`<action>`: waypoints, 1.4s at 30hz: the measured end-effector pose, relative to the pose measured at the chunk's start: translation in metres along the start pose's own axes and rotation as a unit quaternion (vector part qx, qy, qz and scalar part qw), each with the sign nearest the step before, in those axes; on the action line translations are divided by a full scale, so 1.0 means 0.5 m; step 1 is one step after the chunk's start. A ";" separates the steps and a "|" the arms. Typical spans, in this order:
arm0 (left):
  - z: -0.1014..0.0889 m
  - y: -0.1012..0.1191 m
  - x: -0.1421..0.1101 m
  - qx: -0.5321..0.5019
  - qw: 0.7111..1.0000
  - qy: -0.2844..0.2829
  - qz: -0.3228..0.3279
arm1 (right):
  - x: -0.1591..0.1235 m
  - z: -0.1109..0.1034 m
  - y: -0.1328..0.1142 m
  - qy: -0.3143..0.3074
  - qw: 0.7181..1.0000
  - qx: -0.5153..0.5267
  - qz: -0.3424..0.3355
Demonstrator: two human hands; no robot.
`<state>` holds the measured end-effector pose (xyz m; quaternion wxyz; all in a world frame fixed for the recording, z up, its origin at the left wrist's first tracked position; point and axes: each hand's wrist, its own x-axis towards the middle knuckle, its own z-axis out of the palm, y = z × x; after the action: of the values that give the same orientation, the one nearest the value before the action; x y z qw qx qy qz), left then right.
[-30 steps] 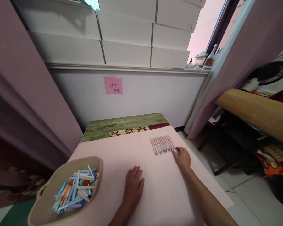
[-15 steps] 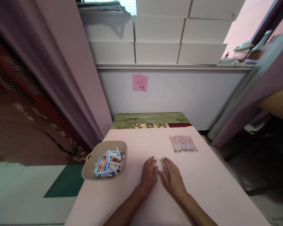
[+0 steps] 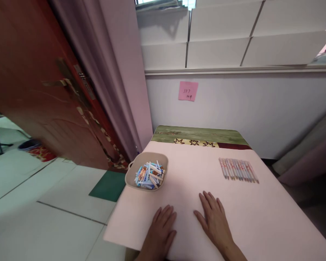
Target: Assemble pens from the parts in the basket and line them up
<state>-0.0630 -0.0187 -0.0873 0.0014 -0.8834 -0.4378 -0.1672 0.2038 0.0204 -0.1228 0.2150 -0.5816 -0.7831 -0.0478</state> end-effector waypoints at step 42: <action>-0.126 -0.322 0.288 -0.126 0.936 -0.060 -0.323 | -0.005 -0.002 0.003 0.025 1.000 0.011 -0.014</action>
<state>-0.1255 0.1826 -0.0082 -0.1905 -0.6955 -0.6743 -0.1592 0.2061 0.0182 -0.1232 0.2399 -0.5667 -0.7862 -0.0566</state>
